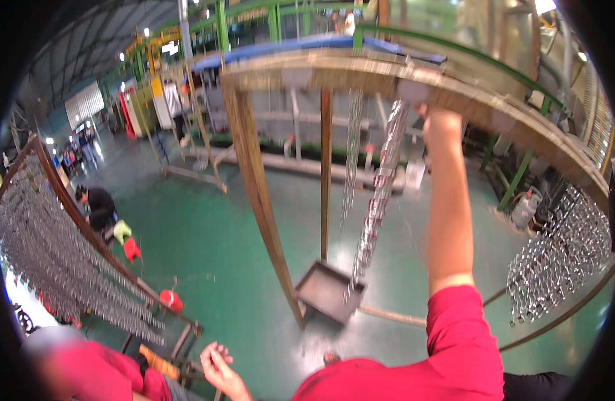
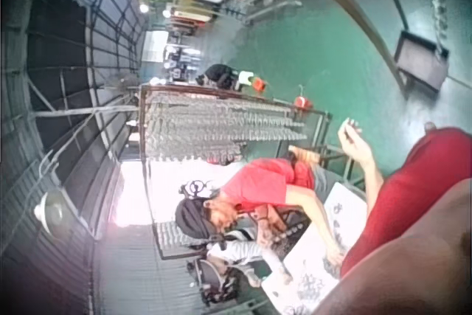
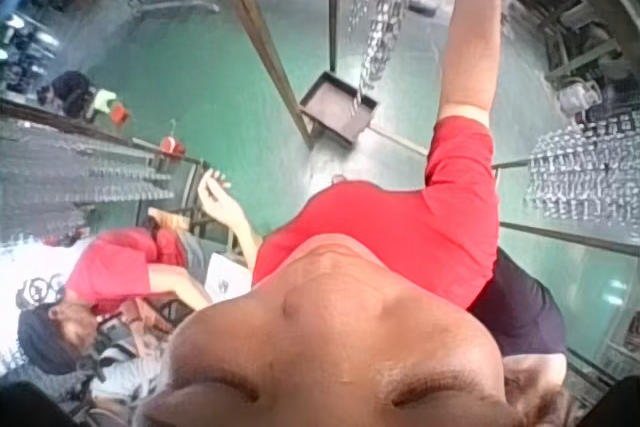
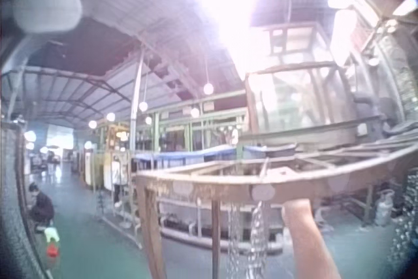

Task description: The person picks up individual metal links from a table and connects them together to form a chain, then hangs the finished chain onto a metal rack.

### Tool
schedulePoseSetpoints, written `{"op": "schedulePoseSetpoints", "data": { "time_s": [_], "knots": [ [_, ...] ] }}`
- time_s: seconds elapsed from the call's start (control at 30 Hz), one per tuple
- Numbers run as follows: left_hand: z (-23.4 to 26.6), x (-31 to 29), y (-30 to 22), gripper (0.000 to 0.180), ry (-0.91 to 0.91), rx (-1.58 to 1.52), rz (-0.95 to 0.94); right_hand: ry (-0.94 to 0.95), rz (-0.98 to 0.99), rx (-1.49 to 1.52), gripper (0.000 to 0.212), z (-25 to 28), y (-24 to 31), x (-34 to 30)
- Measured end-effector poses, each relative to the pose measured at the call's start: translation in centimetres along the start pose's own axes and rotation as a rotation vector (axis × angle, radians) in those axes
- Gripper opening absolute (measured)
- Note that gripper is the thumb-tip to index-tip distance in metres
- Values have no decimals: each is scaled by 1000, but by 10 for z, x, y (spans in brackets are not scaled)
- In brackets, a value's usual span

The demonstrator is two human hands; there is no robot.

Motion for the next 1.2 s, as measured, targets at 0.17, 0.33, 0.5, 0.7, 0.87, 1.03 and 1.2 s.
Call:
{"op": "schedulePoseSetpoints", "data": {
  "time_s": [0.17, 0.33, 0.5, 0.7, 0.87, 1.03, 1.2],
  "knots": [
    [-10, -1, -5, 20, 28, -29, 29, 30, 22, -233, 21, 27, 20, 13],
    [15, -9, 13, 23, 24, 23, 46, -205, -77, -153, 25, 54, -52, -115],
    [9, -12, 8, 24, 86, 14, 58, -439, -298, -463, 11, 189, -134, -284],
    [7, -10, 0, 22, 101, 41, 50, -299, -752, -794, 14, 211, -200, -470],
    [-2, -16, -7, 20, 125, 71, 29, -252, -748, -959, 20, 171, -219, -467],
    [-1, -20, -10, 20, 98, 80, 38, -325, -780, -823, 17, 155, -228, -458],
    [11, -23, -5, 20, 70, 85, 55, -322, -786, -751, 10, 154, -235, -466]
  ]
}}
Point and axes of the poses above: each hand's wrist, its own x-axis towards the middle knuckle, its own z-axis out of the back of the hand, y = z × x, the point moved 2 cm from there along x, towards the middle knuckle, and after that the axes turned 7 degrees about x, right-handed, at the moved point
